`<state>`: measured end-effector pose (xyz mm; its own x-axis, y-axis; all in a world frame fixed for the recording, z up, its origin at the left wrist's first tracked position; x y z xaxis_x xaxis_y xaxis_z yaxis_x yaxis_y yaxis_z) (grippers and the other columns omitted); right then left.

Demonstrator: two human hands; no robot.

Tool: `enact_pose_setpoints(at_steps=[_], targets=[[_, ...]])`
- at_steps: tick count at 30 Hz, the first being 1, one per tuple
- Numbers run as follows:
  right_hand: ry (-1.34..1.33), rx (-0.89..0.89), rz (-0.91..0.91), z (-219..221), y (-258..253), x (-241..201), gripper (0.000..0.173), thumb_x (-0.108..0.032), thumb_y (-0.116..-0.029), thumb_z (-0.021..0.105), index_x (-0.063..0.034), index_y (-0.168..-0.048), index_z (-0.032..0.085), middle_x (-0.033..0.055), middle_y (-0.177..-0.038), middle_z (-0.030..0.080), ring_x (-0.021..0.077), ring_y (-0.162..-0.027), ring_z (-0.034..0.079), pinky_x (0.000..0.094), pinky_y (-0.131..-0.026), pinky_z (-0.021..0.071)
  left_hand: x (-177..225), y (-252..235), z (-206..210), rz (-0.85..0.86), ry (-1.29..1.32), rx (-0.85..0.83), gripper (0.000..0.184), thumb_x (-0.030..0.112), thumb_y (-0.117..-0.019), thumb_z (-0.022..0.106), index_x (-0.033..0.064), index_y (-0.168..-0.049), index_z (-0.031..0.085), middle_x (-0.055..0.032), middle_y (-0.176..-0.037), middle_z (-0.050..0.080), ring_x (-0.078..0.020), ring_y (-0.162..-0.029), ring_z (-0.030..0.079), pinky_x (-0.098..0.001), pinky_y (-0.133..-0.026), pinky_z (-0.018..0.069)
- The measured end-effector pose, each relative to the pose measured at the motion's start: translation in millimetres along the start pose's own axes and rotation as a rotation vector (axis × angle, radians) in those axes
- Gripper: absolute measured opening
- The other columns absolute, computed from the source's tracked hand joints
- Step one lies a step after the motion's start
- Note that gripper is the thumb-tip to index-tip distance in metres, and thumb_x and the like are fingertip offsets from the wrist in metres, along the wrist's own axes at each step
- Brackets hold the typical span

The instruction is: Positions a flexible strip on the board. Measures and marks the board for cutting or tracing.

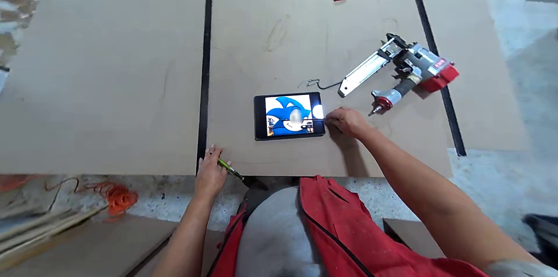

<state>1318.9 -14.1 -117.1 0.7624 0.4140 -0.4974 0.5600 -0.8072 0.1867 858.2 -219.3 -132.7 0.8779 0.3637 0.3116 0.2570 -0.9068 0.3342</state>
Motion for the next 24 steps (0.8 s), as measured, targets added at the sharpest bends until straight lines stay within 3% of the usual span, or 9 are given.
enact_pose_setpoints(at_steps=[11,24], targets=[[0.033,0.012,-0.087,-1,-10,0,0.022,-0.025,-0.1048,0.058,-0.0201,-0.113,0.078,0.0011,-0.108,0.076,0.0230,-0.110,0.068,0.0466,-0.098,0.0538,11,3,1,-0.118,0.019,0.019,0.060,0.037,-0.1017,0.064,0.0120,-0.153,0.046,-0.0121,-0.166,0.034,-0.0301,-0.155,0.030,-0.0606,-0.125,0.0220],[0.040,0.040,-0.075,3,-13,4,0.021,-0.029,-0.1041,0.058,-0.0217,-0.108,0.078,0.0001,-0.104,0.076,0.0214,-0.105,0.069,0.0469,-0.092,0.0561,12,1,3,-0.137,0.008,0.018,0.059,0.038,-0.1027,0.062,0.0132,-0.154,0.045,-0.0094,-0.167,0.032,-0.0293,-0.155,0.029,-0.0594,-0.126,0.0218]])
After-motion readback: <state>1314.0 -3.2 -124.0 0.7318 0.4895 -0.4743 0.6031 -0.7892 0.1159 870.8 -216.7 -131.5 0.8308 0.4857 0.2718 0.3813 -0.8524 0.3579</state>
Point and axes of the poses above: each hand's wrist, its own y-axis away from the middle knuckle, its own z-axis out of the palm, x = y × z, the point moved 5 cm from there along -y, towards the middle knuckle
